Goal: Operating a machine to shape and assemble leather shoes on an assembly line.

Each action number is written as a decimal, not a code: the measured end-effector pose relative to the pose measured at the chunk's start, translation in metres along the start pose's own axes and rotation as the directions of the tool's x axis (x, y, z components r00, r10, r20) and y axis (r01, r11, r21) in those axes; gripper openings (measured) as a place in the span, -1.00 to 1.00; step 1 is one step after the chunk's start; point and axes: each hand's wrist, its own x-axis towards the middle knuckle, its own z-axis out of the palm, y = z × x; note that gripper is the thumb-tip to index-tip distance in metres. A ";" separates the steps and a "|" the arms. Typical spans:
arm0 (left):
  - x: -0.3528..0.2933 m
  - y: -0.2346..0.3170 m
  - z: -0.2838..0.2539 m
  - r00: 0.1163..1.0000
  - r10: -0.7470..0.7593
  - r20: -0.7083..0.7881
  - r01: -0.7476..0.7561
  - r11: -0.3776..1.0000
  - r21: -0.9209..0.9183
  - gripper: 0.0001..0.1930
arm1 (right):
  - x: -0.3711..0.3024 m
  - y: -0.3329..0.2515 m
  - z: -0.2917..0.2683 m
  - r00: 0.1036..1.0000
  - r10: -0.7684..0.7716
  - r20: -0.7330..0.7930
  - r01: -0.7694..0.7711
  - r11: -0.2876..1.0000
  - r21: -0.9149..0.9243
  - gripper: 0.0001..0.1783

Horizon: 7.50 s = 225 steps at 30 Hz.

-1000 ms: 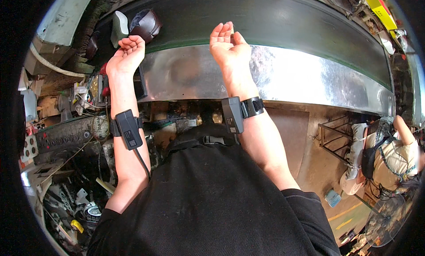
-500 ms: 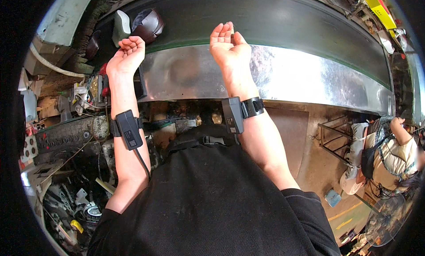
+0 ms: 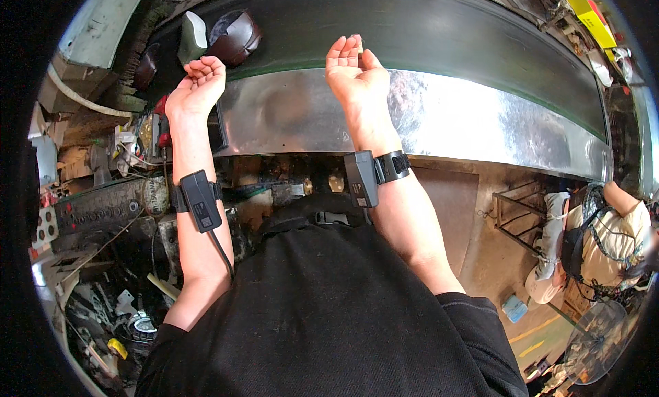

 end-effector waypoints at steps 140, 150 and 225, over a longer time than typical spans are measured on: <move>-0.170 0.094 -0.138 0.600 0.690 0.405 -0.389 -0.190 0.901 -0.58 | -0.118 0.087 -0.107 0.723 0.594 -0.354 0.123 -0.614 -0.780 -0.32; -0.443 0.269 -0.245 0.426 0.900 0.093 -0.808 0.332 0.487 -0.51 | -0.246 0.264 -0.300 0.415 0.822 -0.390 0.220 -0.506 -0.834 -0.62; -0.427 0.378 -0.383 0.344 0.877 -0.336 -0.935 0.354 -0.032 -0.56 | -0.297 0.443 -0.479 0.510 0.666 -0.545 -0.133 -0.565 -0.814 -0.38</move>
